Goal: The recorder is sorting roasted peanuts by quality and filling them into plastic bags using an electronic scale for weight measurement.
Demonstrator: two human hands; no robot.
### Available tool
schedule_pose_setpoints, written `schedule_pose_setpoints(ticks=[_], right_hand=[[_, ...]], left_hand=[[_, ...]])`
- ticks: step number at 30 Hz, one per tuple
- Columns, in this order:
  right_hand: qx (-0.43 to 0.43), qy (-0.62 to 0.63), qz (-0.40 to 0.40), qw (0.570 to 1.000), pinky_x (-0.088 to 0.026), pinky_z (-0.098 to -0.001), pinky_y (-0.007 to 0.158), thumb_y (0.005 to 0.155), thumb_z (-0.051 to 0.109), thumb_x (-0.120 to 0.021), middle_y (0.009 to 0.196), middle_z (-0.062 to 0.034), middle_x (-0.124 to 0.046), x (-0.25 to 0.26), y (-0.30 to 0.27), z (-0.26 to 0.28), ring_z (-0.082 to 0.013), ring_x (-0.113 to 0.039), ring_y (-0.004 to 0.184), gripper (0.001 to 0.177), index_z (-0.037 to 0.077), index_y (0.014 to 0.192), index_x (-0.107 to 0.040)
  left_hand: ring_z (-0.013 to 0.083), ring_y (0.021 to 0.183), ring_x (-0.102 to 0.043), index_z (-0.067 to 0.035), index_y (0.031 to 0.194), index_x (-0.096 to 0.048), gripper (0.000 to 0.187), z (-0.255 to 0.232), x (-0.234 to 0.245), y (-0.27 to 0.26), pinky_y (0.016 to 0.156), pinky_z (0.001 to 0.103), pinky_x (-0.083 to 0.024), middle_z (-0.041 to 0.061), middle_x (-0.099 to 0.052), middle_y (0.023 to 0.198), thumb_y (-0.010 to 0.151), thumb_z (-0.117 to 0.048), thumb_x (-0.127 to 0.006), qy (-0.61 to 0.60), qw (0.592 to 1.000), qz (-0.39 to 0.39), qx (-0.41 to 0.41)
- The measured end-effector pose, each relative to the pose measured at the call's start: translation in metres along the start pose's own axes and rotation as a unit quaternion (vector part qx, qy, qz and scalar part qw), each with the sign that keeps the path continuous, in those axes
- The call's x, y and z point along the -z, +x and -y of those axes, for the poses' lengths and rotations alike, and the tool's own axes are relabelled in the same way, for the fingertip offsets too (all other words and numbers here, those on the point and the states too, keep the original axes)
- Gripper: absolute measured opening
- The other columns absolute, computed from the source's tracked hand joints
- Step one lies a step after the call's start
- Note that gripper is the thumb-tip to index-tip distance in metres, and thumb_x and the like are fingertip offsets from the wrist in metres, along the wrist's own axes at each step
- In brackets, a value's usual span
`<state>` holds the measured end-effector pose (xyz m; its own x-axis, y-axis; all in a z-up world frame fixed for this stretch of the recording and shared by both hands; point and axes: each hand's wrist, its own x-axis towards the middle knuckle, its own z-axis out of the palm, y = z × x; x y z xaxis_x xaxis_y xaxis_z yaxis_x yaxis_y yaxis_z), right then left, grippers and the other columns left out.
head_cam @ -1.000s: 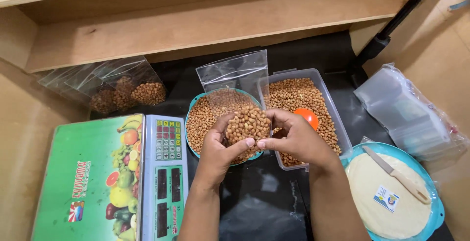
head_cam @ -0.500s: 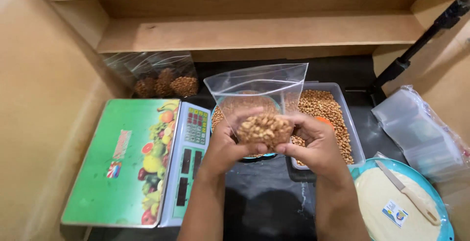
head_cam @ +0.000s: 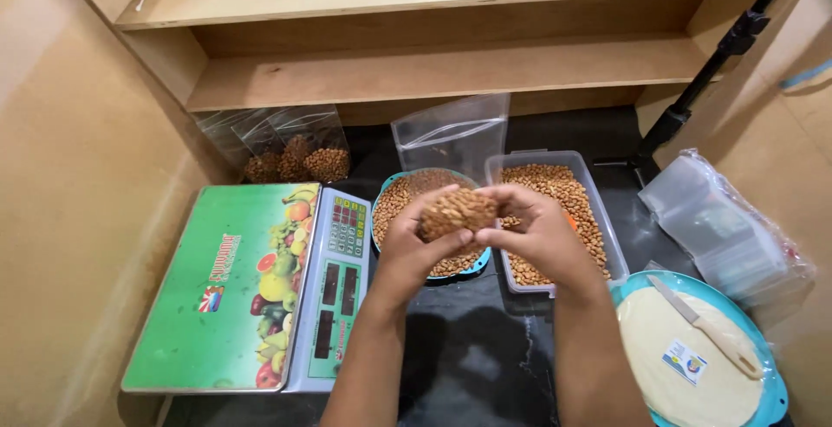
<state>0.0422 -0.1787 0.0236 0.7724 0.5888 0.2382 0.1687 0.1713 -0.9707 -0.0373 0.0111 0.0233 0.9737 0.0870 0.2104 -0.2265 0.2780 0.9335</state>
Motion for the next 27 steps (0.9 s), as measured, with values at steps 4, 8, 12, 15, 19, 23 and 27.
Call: schedule_pose_setpoints(ticks=[4, 8, 12, 15, 19, 23, 27], right_hand=[[0.036, 0.009, 0.028, 0.999, -0.055, -0.0315, 0.097, 0.081, -0.002, -0.08, 0.121, -0.0059, -0.068, 0.008, -0.003, 0.005, -0.0145, -0.065, 0.112, 0.054, -0.003, 0.132, -0.061], [-0.009, 0.001, 0.041, 0.999, -0.058, -0.0314, 0.089, 0.081, 0.0, -0.08, 0.11, -0.0061, -0.069, 0.024, -0.005, 0.001, -0.0136, -0.068, 0.1, 0.055, -0.001, 0.133, -0.063], [-0.021, -0.018, 0.027, 0.999, -0.057, -0.0277, 0.077, 0.089, 0.008, -0.073, 0.104, -0.0054, -0.073, 0.016, -0.002, -0.009, -0.0115, -0.069, 0.094, 0.037, 0.001, 0.125, -0.068], [-0.023, -0.02, -0.014, 0.999, -0.055, -0.0269, 0.066, 0.095, 0.012, -0.069, 0.099, -0.0051, -0.075, -0.002, 0.002, -0.023, -0.0104, -0.068, 0.087, 0.024, 0.0, 0.115, -0.073], [-0.001, 0.021, -0.022, 1.0, -0.054, -0.0267, 0.066, 0.096, 0.012, -0.068, 0.096, -0.0047, -0.075, -0.034, 0.027, -0.024, -0.0103, -0.067, 0.084, 0.017, -0.001, 0.107, -0.073], [0.054, 0.081, 0.008, 0.995, -0.057, -0.0259, 0.073, 0.098, 0.01, -0.066, 0.093, -0.0025, -0.071, -0.07, 0.069, 0.001, -0.0091, -0.066, 0.083, 0.01, 0.001, 0.101, -0.069], [0.131, 0.108, 0.019, 0.985, -0.055, -0.0249, 0.076, 0.101, 0.008, -0.065, 0.091, -0.0025, -0.069, -0.103, 0.113, 0.023, -0.0089, -0.065, 0.083, 0.007, 0.001, 0.101, -0.067]], left_hand=[[0.0158, 0.105, -0.073, 0.0, 0.136, -0.059, 0.061, -0.02, -0.017, -0.009, 0.092, 0.031, -0.062, 0.008, -0.072, 0.118, 0.079, -0.003, -0.081, 0.054, 0.998, -0.043, 0.013], [0.0135, 0.11, -0.069, 0.002, 0.14, -0.059, 0.063, -0.018, -0.013, -0.023, 0.097, 0.029, -0.056, 0.009, -0.071, 0.122, 0.082, -0.003, -0.082, 0.053, 0.998, -0.015, 0.014], [0.0138, 0.107, -0.069, 0.001, 0.141, -0.058, 0.063, -0.013, 0.008, -0.044, 0.097, 0.029, -0.056, 0.01, -0.072, 0.12, 0.082, -0.004, -0.081, 0.045, 0.998, -0.018, 0.042], [0.0112, 0.112, -0.067, 0.0, 0.139, -0.06, 0.062, -0.025, 0.024, -0.064, 0.098, 0.028, -0.054, 0.005, -0.071, 0.126, 0.081, -0.004, -0.082, 0.118, 0.991, -0.049, 0.035], [0.0143, 0.109, -0.069, 0.0, 0.139, -0.061, 0.062, -0.036, 0.048, -0.076, 0.097, 0.03, -0.056, 0.01, -0.073, 0.12, 0.081, -0.007, -0.082, 0.072, 0.995, -0.049, 0.054], [0.0141, 0.113, -0.067, -0.002, 0.14, -0.061, 0.063, -0.065, 0.072, -0.065, 0.1, 0.029, -0.053, 0.01, -0.071, 0.127, 0.081, -0.011, -0.082, 0.181, 0.979, -0.083, 0.042], [0.0135, 0.121, -0.065, -0.003, 0.143, -0.056, 0.061, -0.077, 0.122, -0.03, 0.104, 0.028, -0.051, 0.009, -0.066, 0.14, 0.088, -0.015, -0.079, 0.192, 0.978, -0.079, -0.013]])
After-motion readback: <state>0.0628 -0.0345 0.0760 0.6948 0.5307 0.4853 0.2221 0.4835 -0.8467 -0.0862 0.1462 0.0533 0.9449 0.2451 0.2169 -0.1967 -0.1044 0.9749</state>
